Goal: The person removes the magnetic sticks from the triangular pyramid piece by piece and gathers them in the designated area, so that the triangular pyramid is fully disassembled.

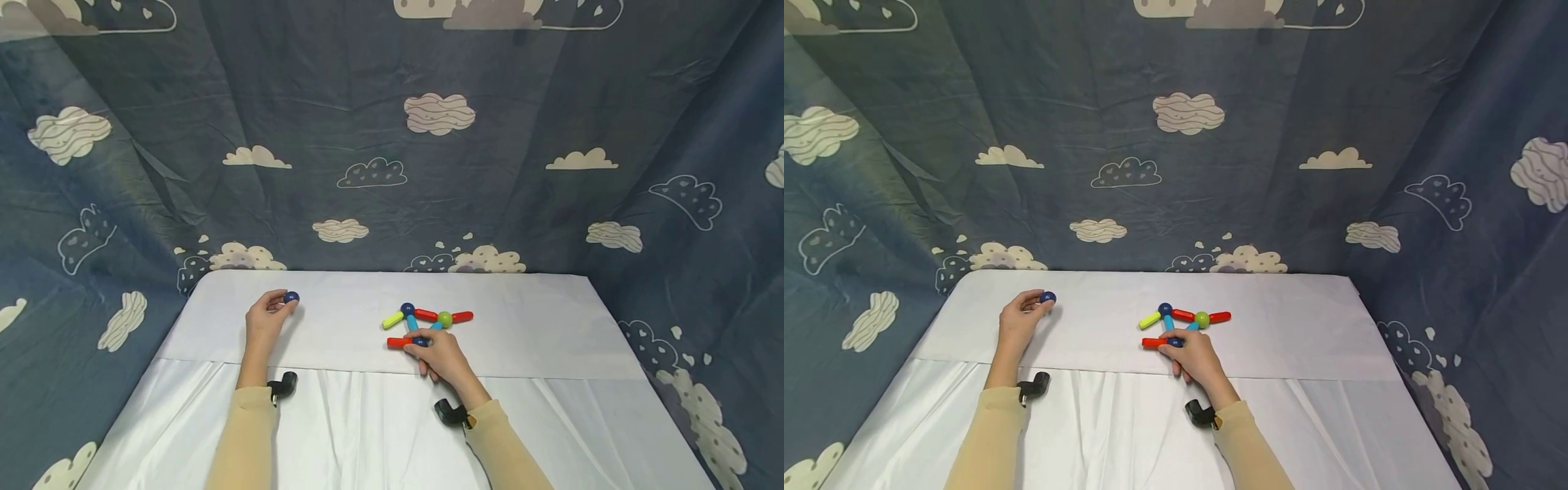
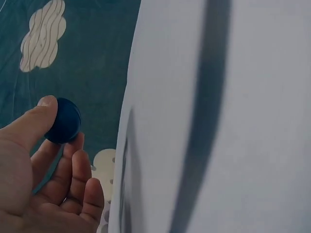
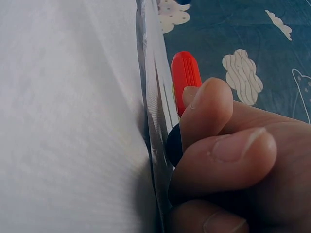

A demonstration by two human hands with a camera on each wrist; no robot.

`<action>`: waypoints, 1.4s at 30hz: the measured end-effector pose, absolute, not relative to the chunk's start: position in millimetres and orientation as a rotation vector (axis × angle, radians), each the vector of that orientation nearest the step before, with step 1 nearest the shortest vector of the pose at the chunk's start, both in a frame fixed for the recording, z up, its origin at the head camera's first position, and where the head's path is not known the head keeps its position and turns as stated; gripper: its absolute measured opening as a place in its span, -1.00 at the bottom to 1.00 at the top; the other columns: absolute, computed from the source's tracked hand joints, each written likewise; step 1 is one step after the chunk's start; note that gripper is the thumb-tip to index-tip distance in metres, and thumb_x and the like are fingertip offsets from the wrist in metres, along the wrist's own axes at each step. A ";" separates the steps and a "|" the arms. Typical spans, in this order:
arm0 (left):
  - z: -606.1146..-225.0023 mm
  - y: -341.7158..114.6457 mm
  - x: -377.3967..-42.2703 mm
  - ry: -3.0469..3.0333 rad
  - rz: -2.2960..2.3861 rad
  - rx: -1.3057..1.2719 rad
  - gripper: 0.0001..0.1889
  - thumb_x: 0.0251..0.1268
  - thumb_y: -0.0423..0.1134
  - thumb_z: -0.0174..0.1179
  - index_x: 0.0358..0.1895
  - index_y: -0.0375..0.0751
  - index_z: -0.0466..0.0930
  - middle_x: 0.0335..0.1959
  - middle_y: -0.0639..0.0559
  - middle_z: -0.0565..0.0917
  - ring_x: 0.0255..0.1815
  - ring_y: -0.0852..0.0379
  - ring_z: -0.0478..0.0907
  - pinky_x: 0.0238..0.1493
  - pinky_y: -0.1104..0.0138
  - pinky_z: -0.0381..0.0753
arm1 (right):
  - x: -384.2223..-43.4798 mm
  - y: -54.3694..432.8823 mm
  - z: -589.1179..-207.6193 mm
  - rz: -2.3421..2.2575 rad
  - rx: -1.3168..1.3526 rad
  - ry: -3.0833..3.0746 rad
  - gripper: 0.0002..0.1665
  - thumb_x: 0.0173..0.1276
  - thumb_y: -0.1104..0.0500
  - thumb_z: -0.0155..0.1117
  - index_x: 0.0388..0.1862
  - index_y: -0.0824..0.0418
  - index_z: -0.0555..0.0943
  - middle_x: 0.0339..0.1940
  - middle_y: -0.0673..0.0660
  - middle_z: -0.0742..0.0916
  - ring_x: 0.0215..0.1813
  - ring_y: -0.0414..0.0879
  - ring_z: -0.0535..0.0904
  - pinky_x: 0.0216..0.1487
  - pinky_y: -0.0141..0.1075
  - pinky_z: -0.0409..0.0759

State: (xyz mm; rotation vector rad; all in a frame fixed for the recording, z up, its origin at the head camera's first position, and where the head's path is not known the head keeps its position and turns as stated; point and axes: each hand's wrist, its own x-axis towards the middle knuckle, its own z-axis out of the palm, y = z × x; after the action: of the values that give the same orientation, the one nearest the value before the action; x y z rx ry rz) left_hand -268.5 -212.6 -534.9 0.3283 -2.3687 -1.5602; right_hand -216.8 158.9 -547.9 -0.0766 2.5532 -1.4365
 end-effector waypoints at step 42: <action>-552.5 -224.8 -264.4 -2.596 -1.391 0.382 -0.48 0.39 -0.08 0.43 0.32 -0.22 0.63 0.29 -0.28 0.68 0.40 -0.26 0.50 0.56 -0.13 0.30 | -216.6 157.8 -545.1 -1.335 -0.016 2.613 -0.57 0.45 -0.01 0.48 0.25 -0.01 0.73 -0.76 0.04 0.59 -0.84 -0.13 0.35 -0.69 -0.41 0.34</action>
State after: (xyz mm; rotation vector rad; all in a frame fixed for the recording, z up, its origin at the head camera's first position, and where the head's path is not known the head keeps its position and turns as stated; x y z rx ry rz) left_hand -264.4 -224.8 -552.5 0.3824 -2.5957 -1.3909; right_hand -216.6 157.8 -545.1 -0.0164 2.6133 -1.3353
